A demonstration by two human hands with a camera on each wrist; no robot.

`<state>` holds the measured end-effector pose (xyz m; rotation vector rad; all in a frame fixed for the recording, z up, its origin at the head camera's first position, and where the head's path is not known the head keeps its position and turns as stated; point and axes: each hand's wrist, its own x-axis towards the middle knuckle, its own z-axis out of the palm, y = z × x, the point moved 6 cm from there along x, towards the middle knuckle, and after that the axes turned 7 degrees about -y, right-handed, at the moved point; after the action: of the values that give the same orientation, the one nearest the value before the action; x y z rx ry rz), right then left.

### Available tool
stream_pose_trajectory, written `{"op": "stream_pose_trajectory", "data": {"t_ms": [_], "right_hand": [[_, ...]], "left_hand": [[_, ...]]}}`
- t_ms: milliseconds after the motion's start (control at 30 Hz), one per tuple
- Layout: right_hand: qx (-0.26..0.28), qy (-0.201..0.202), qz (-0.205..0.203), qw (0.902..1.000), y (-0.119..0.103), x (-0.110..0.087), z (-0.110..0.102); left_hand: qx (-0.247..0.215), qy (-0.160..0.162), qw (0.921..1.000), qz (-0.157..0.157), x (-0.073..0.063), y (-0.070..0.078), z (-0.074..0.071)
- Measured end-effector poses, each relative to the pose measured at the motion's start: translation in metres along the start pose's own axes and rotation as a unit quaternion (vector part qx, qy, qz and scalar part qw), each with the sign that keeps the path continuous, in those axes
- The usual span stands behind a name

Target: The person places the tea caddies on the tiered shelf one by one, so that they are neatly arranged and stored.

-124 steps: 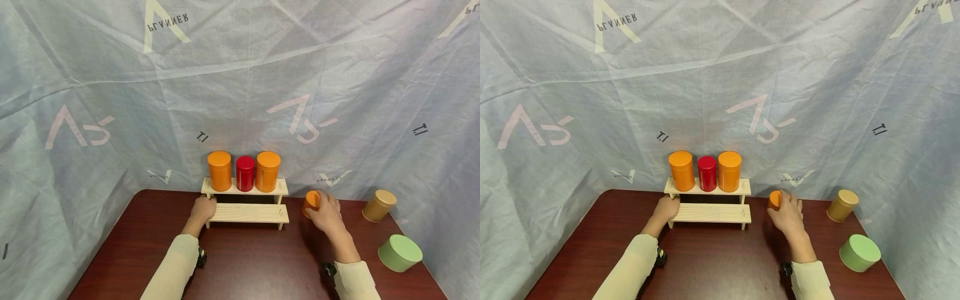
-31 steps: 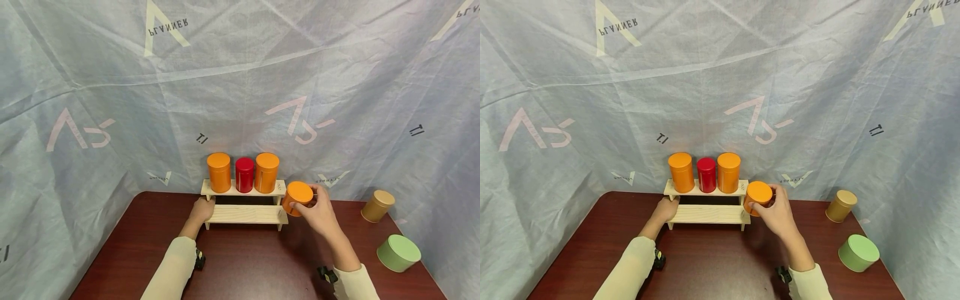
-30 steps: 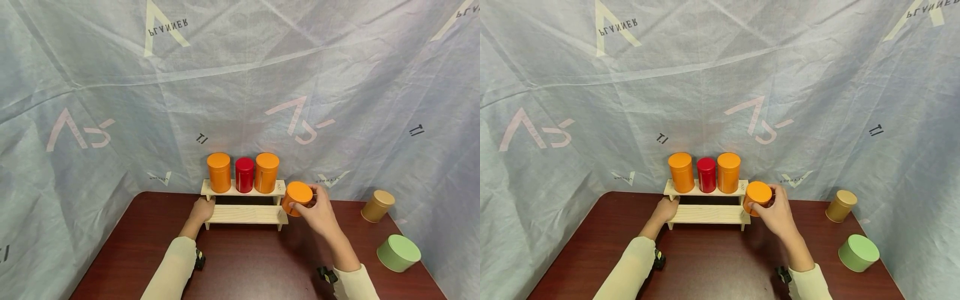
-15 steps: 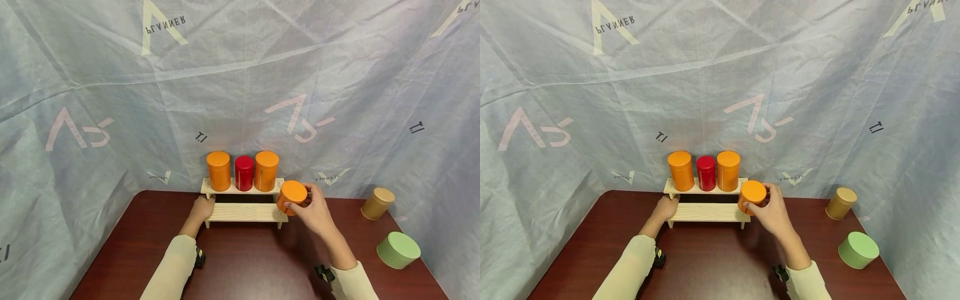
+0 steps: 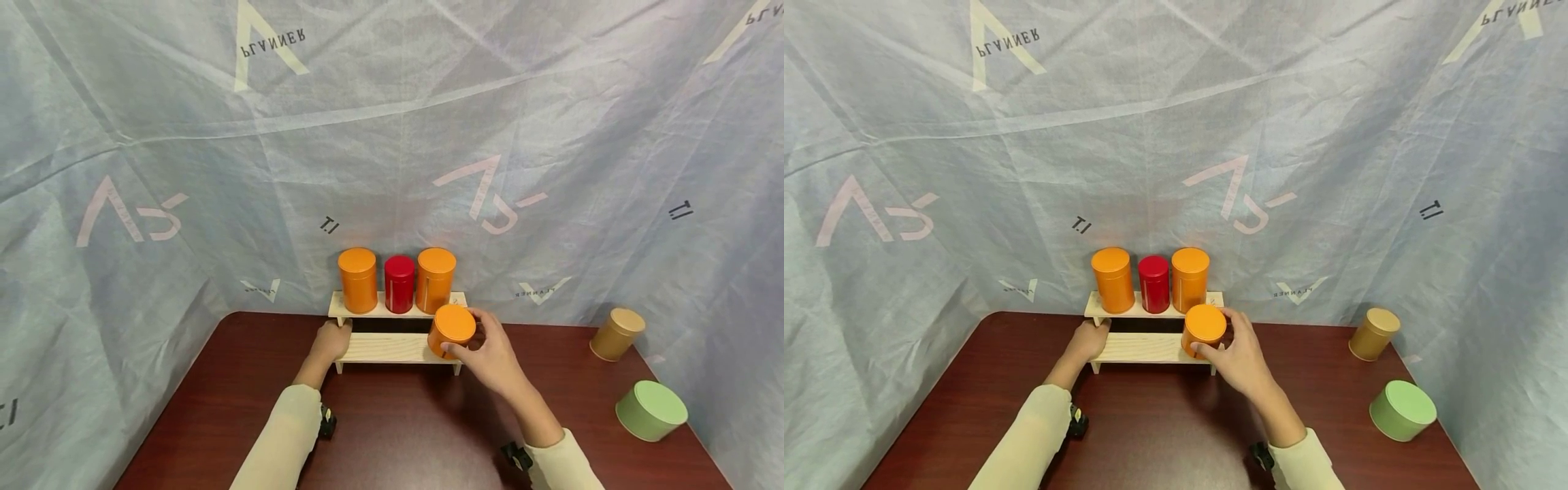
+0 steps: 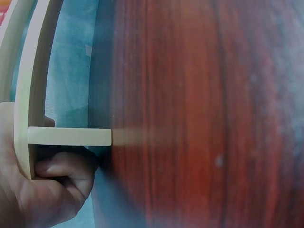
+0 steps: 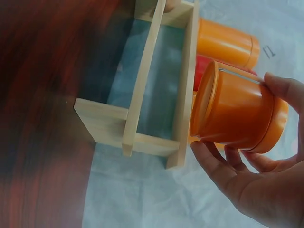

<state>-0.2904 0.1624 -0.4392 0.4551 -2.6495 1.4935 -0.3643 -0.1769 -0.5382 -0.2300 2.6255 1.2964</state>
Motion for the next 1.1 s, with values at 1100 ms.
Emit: {"op": "stream_pose_trajectory", "data": {"t_ms": [1100], "right_hand": [[0.07,-0.053,0.0,0.9961,-0.009,0.001,0.06]], "left_hand": [[-0.011,0.006,0.9997,0.023,0.006,-0.004,0.001]]}}
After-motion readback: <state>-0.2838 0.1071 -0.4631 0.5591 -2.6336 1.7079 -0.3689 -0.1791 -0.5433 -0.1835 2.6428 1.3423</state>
